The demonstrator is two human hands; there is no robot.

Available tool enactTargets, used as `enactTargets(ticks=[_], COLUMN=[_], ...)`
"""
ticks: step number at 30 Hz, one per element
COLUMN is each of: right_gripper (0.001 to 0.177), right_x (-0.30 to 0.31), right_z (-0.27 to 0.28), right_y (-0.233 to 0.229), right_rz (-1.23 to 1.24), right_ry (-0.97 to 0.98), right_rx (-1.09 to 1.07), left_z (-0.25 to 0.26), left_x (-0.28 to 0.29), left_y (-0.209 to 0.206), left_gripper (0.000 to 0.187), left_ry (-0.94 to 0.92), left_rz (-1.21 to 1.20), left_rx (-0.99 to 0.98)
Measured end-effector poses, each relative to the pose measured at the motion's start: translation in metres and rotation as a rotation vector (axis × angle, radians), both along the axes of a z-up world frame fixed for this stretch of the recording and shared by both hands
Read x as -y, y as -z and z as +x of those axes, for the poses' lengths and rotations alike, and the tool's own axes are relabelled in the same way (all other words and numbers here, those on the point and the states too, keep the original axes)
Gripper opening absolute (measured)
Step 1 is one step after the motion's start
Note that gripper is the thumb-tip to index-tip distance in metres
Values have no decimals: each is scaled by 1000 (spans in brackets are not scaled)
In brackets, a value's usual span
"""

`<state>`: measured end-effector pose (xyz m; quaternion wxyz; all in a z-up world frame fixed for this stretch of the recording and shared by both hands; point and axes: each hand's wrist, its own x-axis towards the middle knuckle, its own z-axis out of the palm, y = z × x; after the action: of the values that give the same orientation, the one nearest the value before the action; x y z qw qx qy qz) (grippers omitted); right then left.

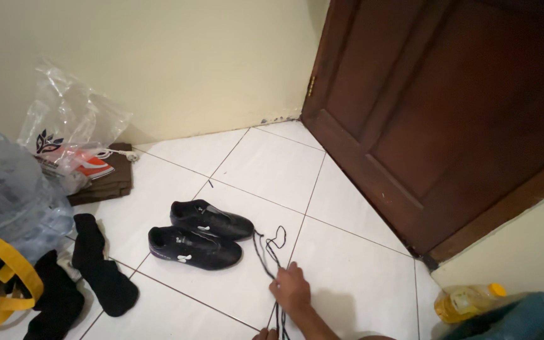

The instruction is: The person removes old shoelaces from a pair of black shoes, untangles them, and then threads new shoelaces through the eyelets of both shoes. The person handles the shoes and laces by hand throughout the process.

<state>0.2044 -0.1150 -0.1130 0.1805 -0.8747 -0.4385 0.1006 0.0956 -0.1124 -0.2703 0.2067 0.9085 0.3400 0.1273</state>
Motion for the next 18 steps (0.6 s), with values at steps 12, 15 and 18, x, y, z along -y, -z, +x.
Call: enactTargets(ticks=[12,15,18], right_gripper=[24,19,13], right_x=[25,29,29], right_z=[62,62,62], right_y=[36,44,42], right_rz=[161,213,330], right_ry=[188,47,0], right_rx=[-274,-390,-266], left_z=[-28,-44,-48], left_x=[-4,4,12], left_y=[15,11,5], left_gripper=[31,32,27], left_ry=[33,17,-29], left_rz=[-227,-326,-251], left_rx=[-212,-407,-456])
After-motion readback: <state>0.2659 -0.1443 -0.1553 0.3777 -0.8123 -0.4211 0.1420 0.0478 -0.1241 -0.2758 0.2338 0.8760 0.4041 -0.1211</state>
